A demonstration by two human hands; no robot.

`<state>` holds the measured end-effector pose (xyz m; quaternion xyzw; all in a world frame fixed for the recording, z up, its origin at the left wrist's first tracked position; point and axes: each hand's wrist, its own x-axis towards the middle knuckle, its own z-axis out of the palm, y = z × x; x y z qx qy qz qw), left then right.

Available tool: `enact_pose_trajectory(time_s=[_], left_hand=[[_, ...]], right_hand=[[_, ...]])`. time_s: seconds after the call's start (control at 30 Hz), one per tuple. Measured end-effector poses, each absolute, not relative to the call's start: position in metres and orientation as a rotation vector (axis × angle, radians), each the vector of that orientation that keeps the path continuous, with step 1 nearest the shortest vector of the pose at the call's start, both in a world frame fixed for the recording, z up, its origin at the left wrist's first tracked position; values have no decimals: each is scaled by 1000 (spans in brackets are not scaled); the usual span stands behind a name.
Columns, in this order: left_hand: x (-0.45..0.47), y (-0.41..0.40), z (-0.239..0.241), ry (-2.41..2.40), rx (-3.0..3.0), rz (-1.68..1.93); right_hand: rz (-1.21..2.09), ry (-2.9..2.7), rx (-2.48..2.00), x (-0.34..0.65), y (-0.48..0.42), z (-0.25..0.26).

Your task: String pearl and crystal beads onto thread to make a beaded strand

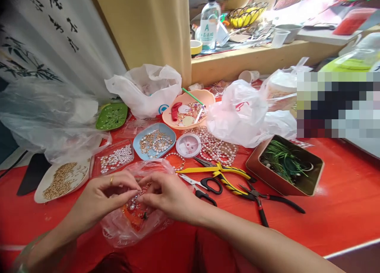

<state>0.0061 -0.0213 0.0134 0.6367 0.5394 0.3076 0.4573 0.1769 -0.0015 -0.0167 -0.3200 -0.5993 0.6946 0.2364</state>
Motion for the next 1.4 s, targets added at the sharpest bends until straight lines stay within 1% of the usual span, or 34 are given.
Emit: enact_pose_trajectory(time_s=[0.13,0.27,0.37,0.47,0.57,0.63,0.7,0.8,0.9,0.97,1.13,1.4], left_hand=[[12,-26,22,1300,1764,670],[9,-26,31,1242,1738,693],[3,-19,42,1199,1691,821],[1,-10,57,1208,1698,979],[4,3,75,1219,1560,1216],[4,15,89,1166,1396,1400],[1,30,104,1141,1291,1622],[-17,57,122,1161,1248,1859],[-45,82,130,1242,1157,1955],[-62,95,130,1282,1066,1955],[-89,115,114,1312,1006,1827],[-107,119,100,1336,972,1722]], right_hand=[[2210,-1383,-738,175,-5,-17],[2312,-1362,-591,176,-4,-7],[2254,-1457,-499,180,6,16],[2169,-1637,-515,187,22,46],[2071,-1725,-489,193,43,69],[2020,-1734,-453,199,59,75],[2031,-1724,-464,206,76,71],[2085,-1557,-592,223,101,53],[2081,-1487,-658,240,117,33],[2090,-1437,-685,248,121,23],[2191,-1327,-708,251,120,11],[2276,-1236,-770,259,118,6]])
